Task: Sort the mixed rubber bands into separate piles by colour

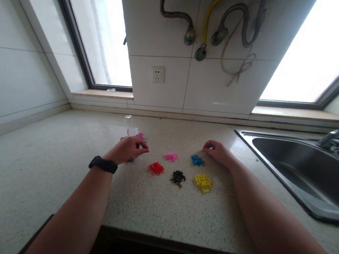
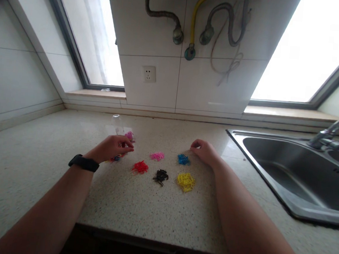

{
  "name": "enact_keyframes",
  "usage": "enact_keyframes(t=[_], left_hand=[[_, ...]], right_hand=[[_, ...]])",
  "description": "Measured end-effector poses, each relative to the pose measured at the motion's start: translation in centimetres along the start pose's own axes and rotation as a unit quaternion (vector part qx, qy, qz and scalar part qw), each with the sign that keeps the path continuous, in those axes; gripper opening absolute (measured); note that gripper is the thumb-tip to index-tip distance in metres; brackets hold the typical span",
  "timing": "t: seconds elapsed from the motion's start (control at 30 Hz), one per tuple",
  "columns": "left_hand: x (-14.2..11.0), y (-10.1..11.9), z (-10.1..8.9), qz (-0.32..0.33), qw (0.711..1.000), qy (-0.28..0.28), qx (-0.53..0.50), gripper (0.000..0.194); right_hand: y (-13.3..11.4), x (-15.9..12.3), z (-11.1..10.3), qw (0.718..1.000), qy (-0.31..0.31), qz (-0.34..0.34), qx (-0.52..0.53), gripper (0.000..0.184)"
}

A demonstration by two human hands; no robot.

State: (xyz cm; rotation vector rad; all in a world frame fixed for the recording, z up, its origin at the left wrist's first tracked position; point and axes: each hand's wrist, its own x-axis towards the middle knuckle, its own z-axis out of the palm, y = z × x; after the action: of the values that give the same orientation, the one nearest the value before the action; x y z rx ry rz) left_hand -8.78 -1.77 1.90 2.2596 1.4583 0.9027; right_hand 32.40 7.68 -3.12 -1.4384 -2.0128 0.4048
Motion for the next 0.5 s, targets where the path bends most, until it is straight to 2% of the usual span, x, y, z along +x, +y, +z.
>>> enact_keyframes(t=[0.13, 0.2, 0.4, 0.5], left_hand=[[0.4, -1.8, 0.0, -0.052, 0.985, 0.149, -0.064, 0.033], [0.7, -2.7, 0.2, -0.079, 0.973, 0.195, -0.091, 0.036], [1.5, -4.8, 0.6, -0.093, 0.967, 0.220, -0.089, 0.040], [1.7, -5.3, 0.7, -0.100, 0.959, 0.244, -0.101, 0.041]], right_hand=[[0.4, 0.1, 0.1, 1.000, -0.002, -0.009, -0.003, 0.015], [0.3, 0.1, 0.1, 1.000, -0.002, -0.013, -0.014, 0.016], [-0.7, -0.4, 0.0, 0.997, -0.002, -0.039, -0.059, 0.017], [-2.4, -0.7, 0.0, 0.997, -0.003, -0.060, -0.047, 0.019]])
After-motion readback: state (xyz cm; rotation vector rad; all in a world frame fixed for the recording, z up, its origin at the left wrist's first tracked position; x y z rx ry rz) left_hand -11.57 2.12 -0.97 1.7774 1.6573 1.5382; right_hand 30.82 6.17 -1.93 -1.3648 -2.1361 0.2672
